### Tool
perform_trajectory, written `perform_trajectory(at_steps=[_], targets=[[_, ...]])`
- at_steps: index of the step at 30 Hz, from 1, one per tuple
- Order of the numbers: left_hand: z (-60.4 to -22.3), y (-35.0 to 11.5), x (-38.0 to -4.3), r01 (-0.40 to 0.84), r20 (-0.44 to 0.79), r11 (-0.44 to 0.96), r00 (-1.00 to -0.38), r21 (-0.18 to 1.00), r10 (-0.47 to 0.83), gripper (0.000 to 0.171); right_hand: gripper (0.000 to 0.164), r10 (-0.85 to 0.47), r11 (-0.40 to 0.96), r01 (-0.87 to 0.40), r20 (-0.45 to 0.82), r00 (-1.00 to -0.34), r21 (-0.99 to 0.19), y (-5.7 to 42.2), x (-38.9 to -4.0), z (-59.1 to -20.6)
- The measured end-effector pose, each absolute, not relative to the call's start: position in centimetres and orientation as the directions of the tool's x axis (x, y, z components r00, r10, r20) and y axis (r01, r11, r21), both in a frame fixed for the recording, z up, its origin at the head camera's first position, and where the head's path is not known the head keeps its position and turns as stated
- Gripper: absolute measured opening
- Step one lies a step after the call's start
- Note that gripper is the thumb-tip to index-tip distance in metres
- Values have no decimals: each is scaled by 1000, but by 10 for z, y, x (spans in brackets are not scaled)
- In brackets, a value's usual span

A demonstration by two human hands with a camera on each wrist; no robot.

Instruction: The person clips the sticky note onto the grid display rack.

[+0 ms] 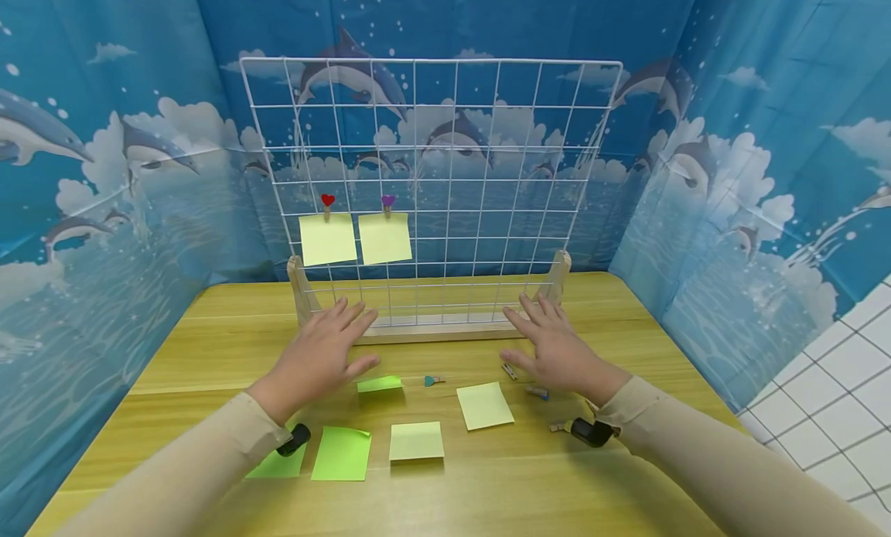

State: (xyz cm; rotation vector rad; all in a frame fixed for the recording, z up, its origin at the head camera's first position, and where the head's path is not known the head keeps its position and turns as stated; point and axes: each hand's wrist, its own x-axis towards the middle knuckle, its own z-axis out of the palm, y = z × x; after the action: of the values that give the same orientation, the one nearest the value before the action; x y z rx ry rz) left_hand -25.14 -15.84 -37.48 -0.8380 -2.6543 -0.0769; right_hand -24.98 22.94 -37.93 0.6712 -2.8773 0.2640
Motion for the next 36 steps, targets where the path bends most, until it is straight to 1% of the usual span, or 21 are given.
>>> perform_trajectory(at_steps=[6,10,21,25,29,36], targets=[[-383,-158,-252,557,312,829,-779,-57,545,76,77,-410,887,-441,202,-889,-139,233,-248,-384],[-388,-157,-252,553,280,832,-795,-32,539,76,76,-411,886,-441,199,-890,-144,234,-247,-386],[-400,-158,-252,548,228,836,-814,-1,534,73,72,-405,888,-436,203,-892,-145,239,-245,-394],[-404,-158,-252,543,213,840,-821,2,531,73,73,-403,890,-434,203,-892,-140,240,-245,-398],[-408,-159,-253,538,203,843,-825,-3,527,74,74,-400,892,-429,196,-895,-140,243,-245,-401],[-413,-158,-252,523,188,852,-839,23,510,78,75,-395,896,-424,196,-898,-135,247,-244,-406]])
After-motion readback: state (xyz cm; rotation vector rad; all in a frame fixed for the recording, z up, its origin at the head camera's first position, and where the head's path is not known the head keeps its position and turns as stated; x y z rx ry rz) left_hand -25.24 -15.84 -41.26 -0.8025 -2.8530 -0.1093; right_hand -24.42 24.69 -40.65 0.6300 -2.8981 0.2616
